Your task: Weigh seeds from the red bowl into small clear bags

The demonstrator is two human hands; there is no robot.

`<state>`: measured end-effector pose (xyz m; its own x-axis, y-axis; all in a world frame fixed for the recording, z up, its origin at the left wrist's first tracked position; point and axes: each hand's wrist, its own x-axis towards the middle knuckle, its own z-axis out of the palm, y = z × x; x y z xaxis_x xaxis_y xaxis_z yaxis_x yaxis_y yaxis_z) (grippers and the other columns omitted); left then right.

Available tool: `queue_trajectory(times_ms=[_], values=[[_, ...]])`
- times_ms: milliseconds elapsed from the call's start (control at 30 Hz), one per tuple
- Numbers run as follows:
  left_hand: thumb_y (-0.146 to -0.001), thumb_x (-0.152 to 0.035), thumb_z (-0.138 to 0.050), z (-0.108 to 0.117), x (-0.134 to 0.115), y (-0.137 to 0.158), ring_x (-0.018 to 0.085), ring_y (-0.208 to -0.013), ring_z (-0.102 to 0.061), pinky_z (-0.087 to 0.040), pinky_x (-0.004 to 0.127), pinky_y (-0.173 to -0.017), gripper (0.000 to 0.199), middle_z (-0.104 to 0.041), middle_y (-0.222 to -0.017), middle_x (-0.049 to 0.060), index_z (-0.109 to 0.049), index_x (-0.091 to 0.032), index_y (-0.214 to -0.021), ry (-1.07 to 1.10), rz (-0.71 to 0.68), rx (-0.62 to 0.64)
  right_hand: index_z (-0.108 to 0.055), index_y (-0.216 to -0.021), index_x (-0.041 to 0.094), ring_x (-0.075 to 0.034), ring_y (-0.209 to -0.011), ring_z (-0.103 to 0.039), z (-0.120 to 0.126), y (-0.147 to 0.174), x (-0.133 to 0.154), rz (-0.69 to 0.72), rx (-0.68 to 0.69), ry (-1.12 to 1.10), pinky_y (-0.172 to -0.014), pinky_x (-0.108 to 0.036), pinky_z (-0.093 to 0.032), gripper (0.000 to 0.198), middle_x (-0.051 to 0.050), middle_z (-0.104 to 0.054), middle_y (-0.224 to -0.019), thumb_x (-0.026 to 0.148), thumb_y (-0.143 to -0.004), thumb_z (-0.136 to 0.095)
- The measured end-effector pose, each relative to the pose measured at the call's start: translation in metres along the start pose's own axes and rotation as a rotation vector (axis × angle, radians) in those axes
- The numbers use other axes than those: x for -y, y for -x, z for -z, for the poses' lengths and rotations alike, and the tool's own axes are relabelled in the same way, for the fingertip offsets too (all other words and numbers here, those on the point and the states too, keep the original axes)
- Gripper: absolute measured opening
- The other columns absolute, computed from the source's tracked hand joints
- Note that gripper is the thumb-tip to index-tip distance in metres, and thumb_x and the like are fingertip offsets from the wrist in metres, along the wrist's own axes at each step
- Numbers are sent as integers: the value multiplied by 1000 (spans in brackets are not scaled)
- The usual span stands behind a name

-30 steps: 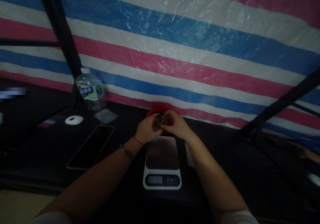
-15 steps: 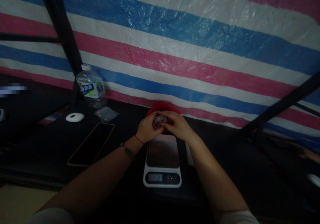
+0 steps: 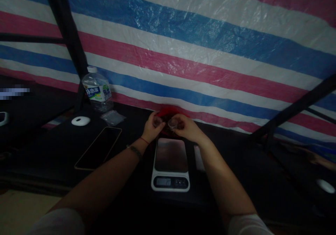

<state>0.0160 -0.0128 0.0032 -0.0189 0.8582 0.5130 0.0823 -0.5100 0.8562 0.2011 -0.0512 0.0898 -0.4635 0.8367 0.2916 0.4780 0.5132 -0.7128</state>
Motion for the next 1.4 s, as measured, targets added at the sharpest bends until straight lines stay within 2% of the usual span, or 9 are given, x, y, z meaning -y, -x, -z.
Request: queue_trajectory(times_ms=[67,200,333,433,567,800,1000,1300,1400], values=[[-74,-45,-61,3,6,-5,13,-71,-58,-46,26,-68,65,-59,-83,1,-40,-18,-130,229,114,-10,-55,-106,19,-16,-85,-62,-4,6,-3,-39,106,1,-76,-29,-49,38,-3,-64,-99,12,-70,-61],[-78,-53,-52,8,4,-9,10,-57,-51,-42,23,-56,63,-56,-74,0,-44,-17,-129,606,281,203,-60,-99,19,-17,-87,-62,-18,29,-6,-68,315,82,-78,-29,-48,32,-3,-66,-97,13,-68,-67],[-78,-55,-48,8,-5,-6,10,-52,-46,-38,22,-50,62,-53,-69,-1,-48,-18,-129,705,337,322,-57,-115,21,-20,-102,-60,-23,50,-6,-53,263,85,-89,-35,-46,48,-6,-63,-113,16,-69,-69],[-76,-55,-49,7,-8,-4,9,-54,-46,-39,21,-51,67,-53,-71,0,-45,-18,-132,712,350,358,-49,-128,25,-22,-120,-50,-20,46,-2,27,122,30,-102,-41,-39,55,-8,-53,-131,18,-75,-63],[-75,-55,-51,6,-10,-3,10,-54,-46,-41,23,-53,70,-52,-66,0,-46,-16,-133,702,335,402,-53,-124,26,-21,-123,-45,-21,11,1,98,-94,98,-106,-43,-35,46,-8,-51,-130,12,-81,-53],[-71,-61,-57,7,-12,-4,13,-64,-56,-44,27,-56,77,-62,-107,9,-40,-25,-137,688,308,387,-68,-92,21,-22,-125,-41,-30,-34,-2,189,-39,278,-108,-42,-30,16,-7,-47,-131,18,-84,-55],[-66,-52,-72,0,-1,-4,25,-109,-57,-46,38,-91,73,-56,-126,12,-49,-21,-128,561,182,368,-65,-88,20,-21,-117,-47,-11,-25,-15,137,-241,279,-105,-40,-35,14,-9,-53,-121,19,-85,-52],[-68,-34,-73,-8,14,-6,22,-94,-66,-49,41,-92,43,-70,-104,10,-64,-15,-105,127,169,366,-64,-85,20,-20,-98,-58,-17,-1,-36,92,-419,160,-90,-36,-46,11,-7,-64,-97,24,-84,-53],[-71,-32,-70,-8,16,-5,22,-96,-66,-49,39,-93,38,-70,-105,9,-65,-15,-105,66,128,372,-63,-102,22,-19,-87,-63,-29,8,-47,12,-530,-57,-80,-33,-50,24,-5,-67,-94,30,-79,-60]])
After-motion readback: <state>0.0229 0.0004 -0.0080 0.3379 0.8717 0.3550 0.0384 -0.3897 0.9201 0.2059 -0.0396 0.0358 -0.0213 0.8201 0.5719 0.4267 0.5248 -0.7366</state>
